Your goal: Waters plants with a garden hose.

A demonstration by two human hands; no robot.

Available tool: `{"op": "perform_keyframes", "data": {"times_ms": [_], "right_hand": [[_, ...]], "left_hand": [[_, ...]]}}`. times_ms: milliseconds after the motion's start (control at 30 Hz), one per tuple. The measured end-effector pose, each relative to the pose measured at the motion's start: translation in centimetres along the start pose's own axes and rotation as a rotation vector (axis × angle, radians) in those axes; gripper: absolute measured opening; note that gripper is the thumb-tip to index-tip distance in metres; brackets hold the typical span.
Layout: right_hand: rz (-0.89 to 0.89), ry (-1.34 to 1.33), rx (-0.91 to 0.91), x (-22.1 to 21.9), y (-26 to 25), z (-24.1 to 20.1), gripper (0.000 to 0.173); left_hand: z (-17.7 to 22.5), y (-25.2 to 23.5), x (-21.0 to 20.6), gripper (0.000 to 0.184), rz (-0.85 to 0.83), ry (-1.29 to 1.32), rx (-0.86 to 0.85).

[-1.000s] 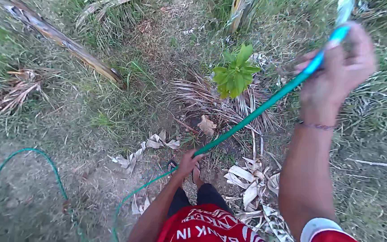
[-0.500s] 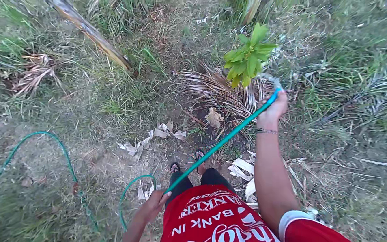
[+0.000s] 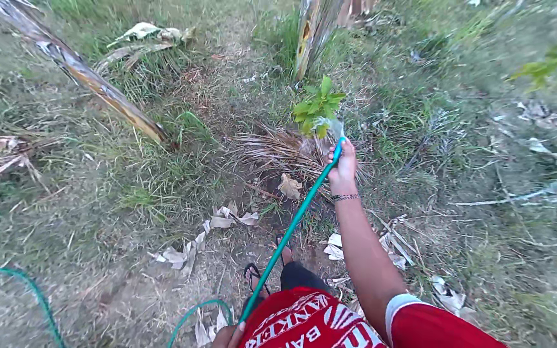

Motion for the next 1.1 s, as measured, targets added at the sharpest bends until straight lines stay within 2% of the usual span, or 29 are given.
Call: {"op": "perform_keyframes", "data": {"times_ms": [200,333,533,700,933,1100], "right_hand": [[0.026,-0.046,0.090,-1.8,3.6,-1.7,0.021],[-0.022,-0.051,0.158,-3.2,6.3,-3.6,0.024],[-0.049,-0.102,0.100,-3.7,6.7,-3.0,0.021],[-0.148,-0.159,0.138,-4.2,7.8,-4.0,0.021],[-0.150,-0.200,0.120,-2.0,7.9,-3.8,0.020],[0.014,-0.203,0.010,2.7,6.1,0.9,0.011]], "left_hand": [[-0.7,2.1,1.7,0.065,-0.010,0.009,-0.062],[-1.7,2.7,1.5,0.064,-0.015,-0.015,-0.117],[-2.4,3.4,1.0,0.064,0.035,-0.013,-0.134],[-3.1,4.1,0.3,0.062,0.111,-0.007,-0.129],[-3.0,4.8,-0.2,0.062,0.148,-0.010,-0.117],[-3.3,6.8,-1.0,0.066,0.115,-0.019,-0.042]]}}
Point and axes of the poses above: each hand's wrist, its own y-axis away from the middle knuckle, its own x-axis out of the back of the hand, z = x × y, the point moved 7 cm from there along -y, towards the middle knuckle, and after that the axes turned 10 degrees about -x, right-handed, at the moved point
